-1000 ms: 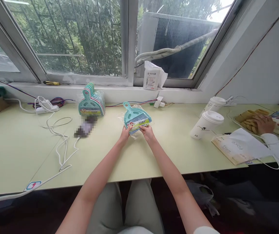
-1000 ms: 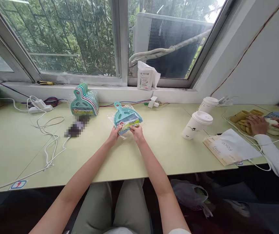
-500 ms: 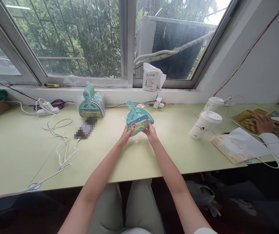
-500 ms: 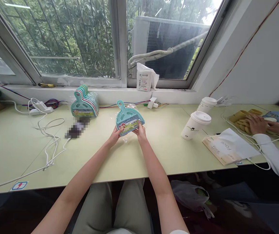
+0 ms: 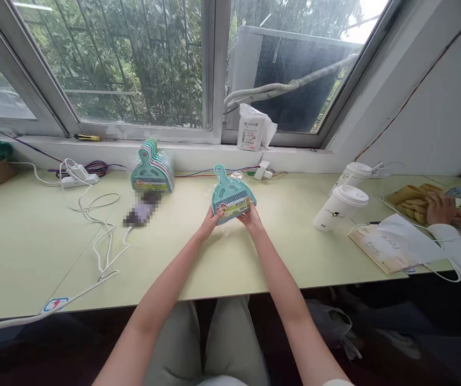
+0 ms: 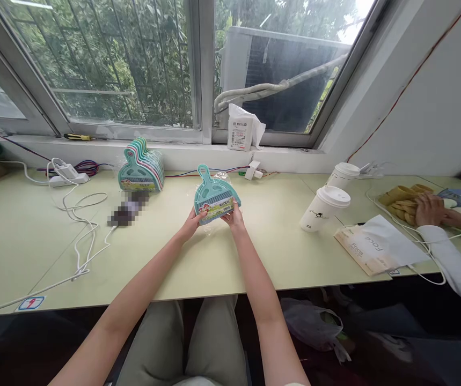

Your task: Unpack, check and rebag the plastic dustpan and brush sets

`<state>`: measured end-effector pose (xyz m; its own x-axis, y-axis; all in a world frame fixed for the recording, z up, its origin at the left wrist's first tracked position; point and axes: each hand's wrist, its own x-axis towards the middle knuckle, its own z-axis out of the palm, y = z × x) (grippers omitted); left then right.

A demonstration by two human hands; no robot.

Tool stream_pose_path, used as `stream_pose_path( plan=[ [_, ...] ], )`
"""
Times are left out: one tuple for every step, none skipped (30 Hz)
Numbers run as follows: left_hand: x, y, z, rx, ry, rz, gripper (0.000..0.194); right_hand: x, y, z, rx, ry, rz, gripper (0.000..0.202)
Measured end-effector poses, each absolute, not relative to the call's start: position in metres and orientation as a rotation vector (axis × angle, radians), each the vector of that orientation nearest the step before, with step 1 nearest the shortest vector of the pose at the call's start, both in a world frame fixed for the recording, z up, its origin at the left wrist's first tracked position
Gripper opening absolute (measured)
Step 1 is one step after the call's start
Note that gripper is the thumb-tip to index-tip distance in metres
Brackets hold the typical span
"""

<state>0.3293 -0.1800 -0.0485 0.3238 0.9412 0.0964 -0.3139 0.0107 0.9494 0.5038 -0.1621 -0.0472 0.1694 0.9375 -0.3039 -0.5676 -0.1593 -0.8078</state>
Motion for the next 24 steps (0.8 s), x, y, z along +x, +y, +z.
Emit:
stream_pose_path(
  plan=[
    [0.328,-0.178,-0.048,1.138,0.718,1.138,0.07,0.501,-0.162,-0.047,-0.995,-0.511,1.411,0.038],
    [0.325,-0.177,-0.048,1.122,0.731,1.161,0.07,0.498,-0.163,-0.046,-0.937,-0.566,1.418,0.037],
    [0.322,-0.175,-0.047,1.106,0.744,1.186,0.069,0.493,-0.165,-0.045,-0.877,-0.633,1.43,0.036],
    [0.319,-0.175,-0.046,1.092,0.755,1.209,0.068,0.489,-0.166,-0.044,-0.822,-0.705,1.44,0.036],
    [0.316,-0.174,-0.044,1.084,0.758,1.222,0.067,0.484,-0.168,-0.044,-0.777,-0.772,1.439,0.037],
    [0.313,-0.175,-0.042,1.084,0.756,1.217,0.066,0.481,-0.17,-0.043,-0.747,-0.823,1.424,0.04],
    [0.31,-0.176,-0.04,1.091,0.751,1.183,0.065,0.478,-0.172,-0.043,-0.734,-0.853,1.397,0.043],
    [0.309,-0.178,-0.037,1.106,0.745,1.12,0.065,0.476,-0.174,-0.043,-0.735,-0.86,1.362,0.045],
    [0.308,-0.181,-0.035,1.129,0.73,1.033,0.065,0.476,-0.174,-0.044,-0.747,-0.853,1.329,0.046],
    [0.307,-0.183,-0.032,1.153,0.707,0.942,0.064,0.477,-0.175,-0.044,-0.76,-0.839,1.301,0.046],
    [0.308,-0.185,-0.031,1.174,0.676,0.858,0.064,0.479,-0.174,-0.044,-0.766,-0.825,1.28,0.046],
    [0.309,-0.186,-0.03,1.186,0.644,0.797,0.063,0.481,-0.174,-0.045,-0.764,-0.813,1.265,0.046],
    [0.311,-0.186,-0.029,1.186,0.621,0.776,0.062,0.483,-0.173,-0.045,-0.757,-0.8,1.251,0.047],
    [0.312,-0.186,-0.029,1.174,0.611,0.801,0.061,0.484,-0.171,-0.045,-0.748,-0.792,1.243,0.047],
    [0.314,-0.185,-0.03,1.155,0.616,0.864,0.06,0.486,-0.17,-0.046,-0.742,-0.791,1.242,0.047],
    [0.315,-0.183,-0.031,1.132,0.636,0.949,0.06,0.486,-0.17,-0.046,-0.739,-0.799,1.253,0.047],
    [0.315,-0.181,-0.033,1.108,0.669,1.035,0.06,0.486,-0.169,-0.047,-0.742,-0.814,1.275,0.047],
    [0.315,-0.18,-0.034,1.087,0.707,1.109,0.062,0.485,-0.168,-0.048,-0.749,-0.829,1.299,0.047],
    [0.315,-0.178,-0.036,1.072,0.744,1.158,0.064,0.484,-0.168,-0.05,-0.757,-0.838,1.322,0.046],
    [0.315,-0.178,-0.037,1.063,0.777,1.179,0.066,0.483,-0.168,-0.051,-0.764,-0.839,1.338,0.045],
    [0.315,-0.177,-0.039,1.059,0.803,1.184,0.067,0.482,-0.168,-0.052,-0.771,-0.833,1.346,0.044],
    [0.315,-0.177,-0.04,1.061,0.817,1.18,0.067,0.482,-0.168,-0.052,-0.778,-0.824,1.347,0.043],
    [0.315,-0.177,-0.041,1.068,0.823,1.174,0.067,0.481,-0.169,-0.053,-0.783,-0.812,1.343,0.043],
    [0.315,-0.178,-0.041,1.076,0.82,1.168,0.066,0.48,-0.169,-0.053,-0.786,-0.8,1.337,0.043]
  ],
)
